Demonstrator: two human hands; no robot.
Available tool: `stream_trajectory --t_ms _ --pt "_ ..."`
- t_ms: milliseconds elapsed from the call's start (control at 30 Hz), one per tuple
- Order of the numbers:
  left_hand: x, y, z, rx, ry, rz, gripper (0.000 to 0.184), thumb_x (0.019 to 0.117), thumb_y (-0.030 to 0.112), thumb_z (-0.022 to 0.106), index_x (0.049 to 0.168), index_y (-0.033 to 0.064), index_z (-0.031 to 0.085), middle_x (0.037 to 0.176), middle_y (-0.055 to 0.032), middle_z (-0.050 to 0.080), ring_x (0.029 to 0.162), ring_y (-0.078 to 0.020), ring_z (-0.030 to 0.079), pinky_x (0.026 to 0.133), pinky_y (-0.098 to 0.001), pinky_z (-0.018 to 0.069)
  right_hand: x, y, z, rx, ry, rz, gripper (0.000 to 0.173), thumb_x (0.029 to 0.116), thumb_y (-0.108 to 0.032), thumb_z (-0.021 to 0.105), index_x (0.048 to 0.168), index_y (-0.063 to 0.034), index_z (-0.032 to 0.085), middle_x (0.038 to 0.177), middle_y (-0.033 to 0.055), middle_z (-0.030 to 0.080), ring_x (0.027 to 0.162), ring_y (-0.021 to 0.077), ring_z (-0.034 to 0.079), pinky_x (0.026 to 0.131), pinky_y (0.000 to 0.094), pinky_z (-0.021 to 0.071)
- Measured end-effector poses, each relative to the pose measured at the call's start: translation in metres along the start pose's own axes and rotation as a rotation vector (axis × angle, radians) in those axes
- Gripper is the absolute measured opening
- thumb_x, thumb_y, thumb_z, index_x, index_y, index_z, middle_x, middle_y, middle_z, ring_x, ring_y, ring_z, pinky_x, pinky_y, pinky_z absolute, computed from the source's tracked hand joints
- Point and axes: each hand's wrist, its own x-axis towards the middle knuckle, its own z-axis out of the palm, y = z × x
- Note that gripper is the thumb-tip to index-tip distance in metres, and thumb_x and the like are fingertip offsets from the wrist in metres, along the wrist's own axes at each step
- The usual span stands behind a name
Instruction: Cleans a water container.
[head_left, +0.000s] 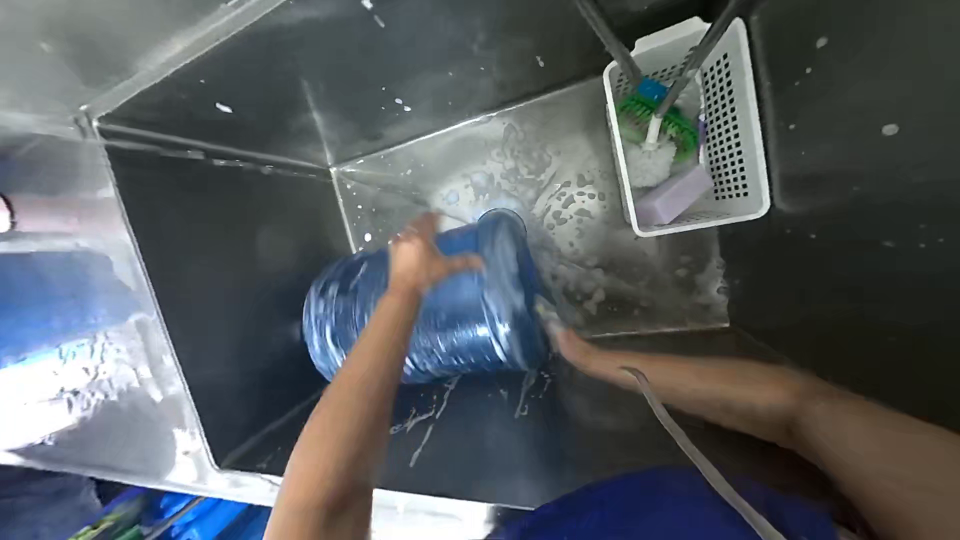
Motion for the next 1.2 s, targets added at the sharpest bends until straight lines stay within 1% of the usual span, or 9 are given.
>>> stream_trajectory --t_ms 100,233,467,633,700,867,1033,1133,1200 --pt "-0.043 -0.016 0.016 -0.01 0.129 -0.072 0.12 0.0629 0.045 0.097 0.157 0.001 0.036 0.161 -0.0314 0.03 0.149 -0.052 0.027 0.118 -0.0715 0.0211 0.065 -0.065 -0.023 -0.169 0.041 -0.422 0.056 0.1027 -0.014 0.041 0.152 0.0116 0.036 0.162 0.0307 0.031 0.153 0.0363 0.03 0.126 0.0451 0.0248" --pt "-0.094 -0.019 0.055 0.094 -0.014 0.003 0.143 0.0445 0.041 0.103 0.16 0.0009 0.028 0.167 -0.0336 0.008 0.155 -0.0535 0.001 0.116 -0.0779 0.005 0.122 -0.115 -0.023 -0.463 0.094 -0.407 0.034 0.1022 -0.018 0.061 0.127 0.0031 0.067 0.128 0.0249 0.067 0.124 0.0391 0.062 0.107 0.0574 0.0462" --pt "-0.043 -0.025 0.03 0.079 -0.068 0.097 0.152 0.0388 0.046 0.104 0.163 0.0085 0.025 0.168 -0.0261 0.016 0.155 -0.0499 0.01 0.117 -0.0777 0.008 -0.001 0.042 -0.008 -0.864 -0.14 -1.394 0.021 0.0968 -0.012 0.057 0.098 -0.0091 0.078 0.113 0.0071 0.077 0.113 0.0244 0.07 0.104 0.0424 0.049" --pt "-0.077 -0.007 0.078 0.07 0.241 0.177 0.148 0.0368 0.062 0.095 0.154 -0.0072 0.037 0.163 -0.0327 0.025 0.153 -0.0545 0.013 0.112 -0.0818 0.0096 0.119 -0.057 -0.027 -0.237 0.214 -0.774 0.042 0.0993 -0.011 0.043 0.124 0.0182 0.061 0.133 0.0342 0.06 0.132 0.0374 0.055 0.115 0.0439 0.0399" --pt "-0.076 -0.007 0.08 0.087 0.263 0.168 0.15 0.0363 0.068 0.092 0.155 -0.006 0.037 0.164 -0.0314 0.026 0.154 -0.0534 0.014 0.112 -0.0811 0.0097 0.151 -0.025 -0.025 -0.054 0.335 -0.392 0.049 0.1098 -0.016 0.03 0.148 0.012 0.041 0.155 0.031 0.041 0.146 0.0343 0.041 0.122 0.0425 0.0317" --pt "-0.078 -0.001 0.074 0.085 0.176 0.112 0.15 0.0399 0.067 0.093 0.158 -0.0019 0.033 0.167 -0.0282 0.019 0.156 -0.0503 0.007 0.115 -0.0778 0.0047 0.045 0.015 -0.02 -0.275 -0.002 0.502 0.045 0.1145 -0.025 0.03 0.144 0.0052 0.045 0.136 0.0257 0.054 0.119 0.0314 0.057 0.1 0.0455 0.0484" --pt "-0.043 0.028 0.036 0.054 -0.054 -0.045 0.148 0.0543 0.068 0.092 0.165 0.0069 0.015 0.171 -0.0231 0.006 0.157 -0.0458 -0.001 0.117 -0.0761 -0.0007 0.043 -0.176 -0.068 -0.375 0.148 -0.429 0.041 0.1102 -0.024 0.044 0.129 0.0125 0.051 0.085 0.0169 0.061 0.066 0.0182 0.059 0.063 0.0351 0.0536" --pt "-0.029 0.036 0.02 -0.064 0.007 -0.019 0.131 0.0656 0.065 0.088 0.162 0.0042 0.025 0.168 -0.0253 0.018 0.156 -0.0471 0.008 0.119 -0.0752 0.0028 0.052 -0.319 -0.044 -0.18 0.451 -0.539 0.062 0.1016 -0.029 0.065 0.152 -0.0101 0.035 0.116 0.0158 0.061 0.086 0.0232 0.064 0.071 0.0394 0.0562" --pt "-0.032 0.031 0.007 -0.227 0.07 0.003 0.103 0.0789 0.055 0.084 0.156 0.0031 0.04 0.164 -0.0233 0.031 0.153 -0.0416 0.027 0.121 -0.0675 0.0165 0.057 -0.358 -0.037 -0.486 0.677 -0.565 0.067 0.0945 -0.027 0.074 0.149 -0.0038 0.042 0.13 0.0221 0.063 0.11 0.0347 0.065 0.09 0.0537 0.0536"
